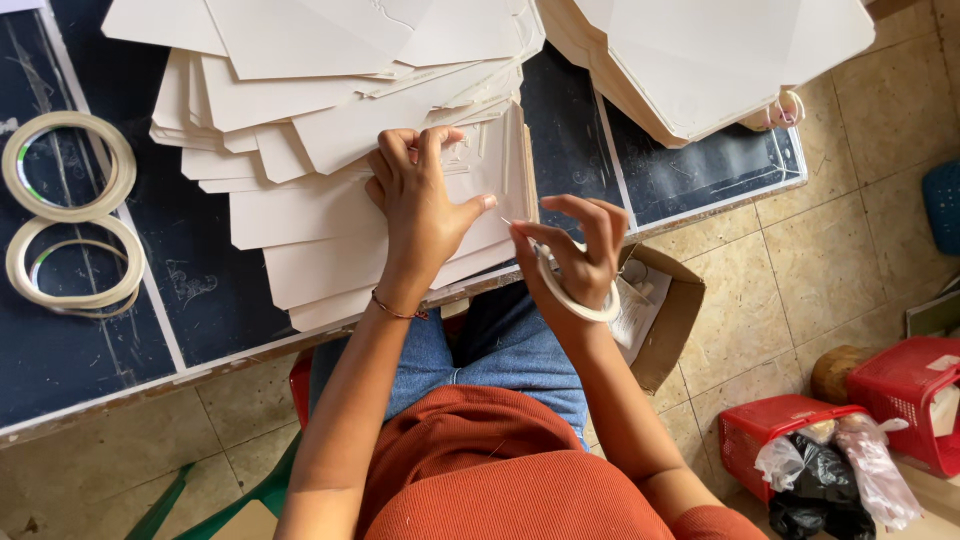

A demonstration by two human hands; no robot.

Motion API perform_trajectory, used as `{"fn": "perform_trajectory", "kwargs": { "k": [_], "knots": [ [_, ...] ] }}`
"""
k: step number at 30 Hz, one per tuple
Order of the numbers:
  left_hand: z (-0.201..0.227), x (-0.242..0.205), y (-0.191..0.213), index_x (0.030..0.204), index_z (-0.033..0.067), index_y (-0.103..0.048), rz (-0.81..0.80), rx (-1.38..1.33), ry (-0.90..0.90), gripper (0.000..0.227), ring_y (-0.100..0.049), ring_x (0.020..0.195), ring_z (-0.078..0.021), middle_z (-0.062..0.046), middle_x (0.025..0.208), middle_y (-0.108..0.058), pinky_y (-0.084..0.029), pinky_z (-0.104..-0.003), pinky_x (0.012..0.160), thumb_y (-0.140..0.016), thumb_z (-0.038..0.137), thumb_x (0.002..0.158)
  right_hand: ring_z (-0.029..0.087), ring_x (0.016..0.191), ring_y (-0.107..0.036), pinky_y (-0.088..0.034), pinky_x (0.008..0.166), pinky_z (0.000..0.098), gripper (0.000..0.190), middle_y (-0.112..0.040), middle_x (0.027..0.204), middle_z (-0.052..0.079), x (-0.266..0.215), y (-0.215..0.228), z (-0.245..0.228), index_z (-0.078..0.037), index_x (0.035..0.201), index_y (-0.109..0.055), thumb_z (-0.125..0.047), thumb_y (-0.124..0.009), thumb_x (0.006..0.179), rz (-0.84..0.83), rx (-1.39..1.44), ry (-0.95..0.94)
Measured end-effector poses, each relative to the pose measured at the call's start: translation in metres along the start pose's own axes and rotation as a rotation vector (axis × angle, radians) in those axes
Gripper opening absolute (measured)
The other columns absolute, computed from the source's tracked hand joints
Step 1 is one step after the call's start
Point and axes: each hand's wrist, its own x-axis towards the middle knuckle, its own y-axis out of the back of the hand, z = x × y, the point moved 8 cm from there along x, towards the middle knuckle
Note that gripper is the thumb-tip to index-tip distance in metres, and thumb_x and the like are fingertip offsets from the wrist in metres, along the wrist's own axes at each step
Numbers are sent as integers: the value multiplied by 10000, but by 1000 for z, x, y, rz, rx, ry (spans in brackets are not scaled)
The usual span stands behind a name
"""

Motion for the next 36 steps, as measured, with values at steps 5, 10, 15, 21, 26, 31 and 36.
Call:
{"fn": "perform_trajectory", "kwargs": {
  "k": [5,10,15,21,26,31,36],
  "knots": [
    [-26,-8,33,1437,248,-554,-42,-214,-78,785,-520,1226,-358,-58,1266,-484,-430,-560,1071,-982,134,788,289,1093,-582,-490,873,359,92,-668,1292,28,1,-19,-12,-228,988,-841,-210,-905,925,-105,191,-139],
    [-44,-49,72,1515,196,-516,-23,45,11,993,-437,1242,-420,-103,1318,-409,-446,-613,1052,-1034,133,671,290,1122,-586,-511,895,375,123,-658,1316,33,-15,-63,-36,-213,918,-830,-181,-928,852,-214,327,-181],
    [-59,-63,69,1544,208,-506,-56,-20,51,998,-410,1232,-406,-98,1328,-386,-417,-603,1064,-1035,221,698,320,1068,-574,-508,920,466,114,-647,1285,78,-9,-70,-53,-132,840,-790,-136,-902,859,-237,166,-121],
    [-66,-59,61,1509,233,-511,-19,41,50,1072,-381,1214,-403,-73,1312,-354,-400,-581,1039,-1079,331,605,290,1027,-661,-577,834,357,81,-637,1422,135,-16,-66,-40,-71,1019,-855,-100,-855,942,-175,186,-99],
    [-60,-62,62,1494,224,-530,-29,17,65,989,-373,1212,-408,-75,1306,-353,-376,-570,1042,-1051,256,653,354,1018,-648,-581,853,413,137,-607,1382,172,3,-19,14,-48,898,-801,-100,-927,890,-206,224,-241],
    [-31,-50,44,1483,232,-545,-5,72,26,1019,-414,1188,-422,-83,1300,-372,-425,-610,973,-1076,235,614,356,1029,-644,-572,847,407,169,-601,1355,148,3,-11,33,-39,864,-787,-108,-939,894,-198,129,-282],
    [8,-38,6,1415,231,-574,-16,28,-48,943,-476,1176,-402,-74,1296,-406,-476,-592,926,-1079,309,623,315,1012,-620,-548,801,391,208,-605,1295,114,6,-16,31,-68,796,-768,-140,-954,854,-183,31,-221]
  ]
}}
